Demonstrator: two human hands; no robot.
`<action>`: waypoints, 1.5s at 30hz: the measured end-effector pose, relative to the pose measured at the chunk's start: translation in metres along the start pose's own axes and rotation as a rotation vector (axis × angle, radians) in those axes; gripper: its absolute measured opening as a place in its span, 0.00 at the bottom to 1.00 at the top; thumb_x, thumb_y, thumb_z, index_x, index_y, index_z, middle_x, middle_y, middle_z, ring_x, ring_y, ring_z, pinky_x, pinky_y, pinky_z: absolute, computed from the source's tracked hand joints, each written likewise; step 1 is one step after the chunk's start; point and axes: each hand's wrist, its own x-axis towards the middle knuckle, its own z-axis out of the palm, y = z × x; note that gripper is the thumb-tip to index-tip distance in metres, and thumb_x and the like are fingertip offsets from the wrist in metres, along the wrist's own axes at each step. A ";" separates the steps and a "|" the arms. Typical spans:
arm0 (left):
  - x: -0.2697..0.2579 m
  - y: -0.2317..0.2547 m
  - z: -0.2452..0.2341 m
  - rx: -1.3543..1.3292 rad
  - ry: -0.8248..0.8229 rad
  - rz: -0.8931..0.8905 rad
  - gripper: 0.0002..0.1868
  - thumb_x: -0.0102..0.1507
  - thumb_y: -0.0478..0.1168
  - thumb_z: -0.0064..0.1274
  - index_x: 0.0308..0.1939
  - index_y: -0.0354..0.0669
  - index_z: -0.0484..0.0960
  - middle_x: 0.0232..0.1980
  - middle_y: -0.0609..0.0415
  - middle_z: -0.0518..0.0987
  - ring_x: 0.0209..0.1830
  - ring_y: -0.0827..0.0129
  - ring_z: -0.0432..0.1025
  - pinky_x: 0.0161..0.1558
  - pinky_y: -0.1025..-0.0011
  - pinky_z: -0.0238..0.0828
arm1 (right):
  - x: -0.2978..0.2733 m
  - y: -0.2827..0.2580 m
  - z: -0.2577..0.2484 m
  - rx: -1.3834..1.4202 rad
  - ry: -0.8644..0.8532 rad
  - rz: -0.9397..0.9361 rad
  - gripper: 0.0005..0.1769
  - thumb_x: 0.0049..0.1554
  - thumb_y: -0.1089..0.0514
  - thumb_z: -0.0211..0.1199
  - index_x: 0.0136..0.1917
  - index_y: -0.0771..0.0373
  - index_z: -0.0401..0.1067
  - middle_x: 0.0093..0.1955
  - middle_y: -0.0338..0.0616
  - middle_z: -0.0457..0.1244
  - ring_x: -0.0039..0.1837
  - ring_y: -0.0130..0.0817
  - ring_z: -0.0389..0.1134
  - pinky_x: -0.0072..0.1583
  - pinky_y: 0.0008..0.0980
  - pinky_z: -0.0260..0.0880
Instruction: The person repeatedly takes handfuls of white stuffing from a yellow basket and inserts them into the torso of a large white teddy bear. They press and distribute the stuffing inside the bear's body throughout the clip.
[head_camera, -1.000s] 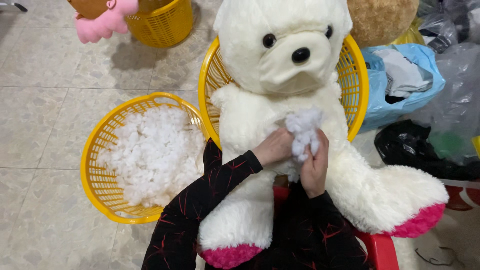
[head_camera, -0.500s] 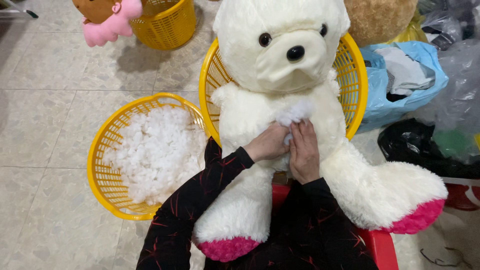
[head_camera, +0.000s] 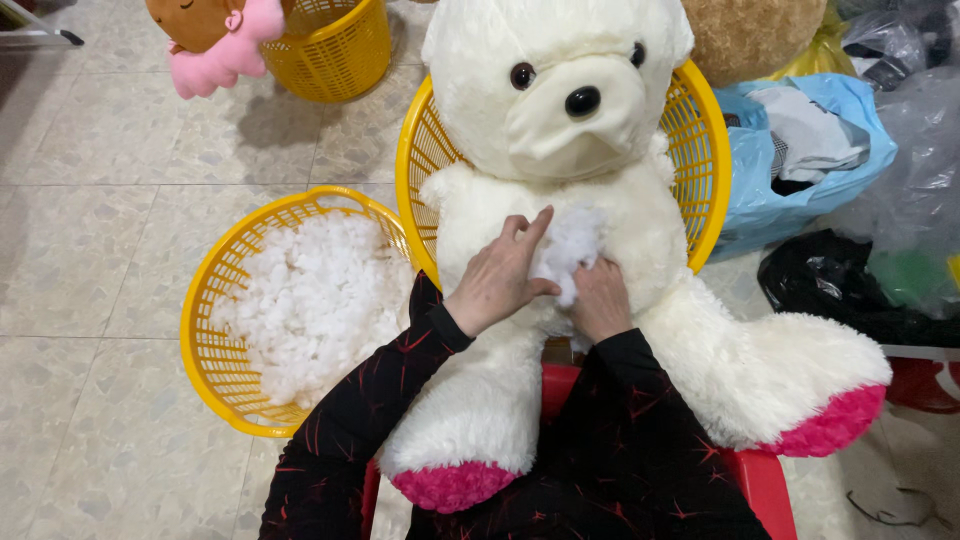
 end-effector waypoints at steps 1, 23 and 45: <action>-0.001 0.003 0.005 0.012 0.014 0.037 0.56 0.49 0.44 0.73 0.76 0.48 0.56 0.62 0.36 0.67 0.47 0.40 0.74 0.47 0.52 0.74 | 0.000 -0.001 -0.004 0.023 0.023 0.031 0.20 0.42 0.62 0.69 0.50 0.66 0.74 0.52 0.53 0.66 0.58 0.54 0.66 0.61 0.52 0.63; 0.065 -0.079 0.104 0.408 0.092 0.265 0.04 0.61 0.30 0.52 0.31 0.35 0.79 0.41 0.44 0.77 0.42 0.54 0.78 0.43 0.60 0.78 | 0.009 0.007 -0.038 -0.168 0.185 0.015 0.10 0.52 0.60 0.69 0.49 0.59 0.76 0.48 0.38 0.67 0.58 0.39 0.65 0.58 0.43 0.60; -0.010 0.010 0.042 0.361 0.101 0.382 0.61 0.43 0.50 0.69 0.77 0.52 0.55 0.79 0.38 0.53 0.68 0.41 0.63 0.57 0.54 0.70 | -0.024 -0.040 -0.072 0.056 0.166 0.104 0.47 0.44 0.67 0.66 0.76 0.68 0.55 0.72 0.65 0.54 0.69 0.63 0.59 0.66 0.48 0.65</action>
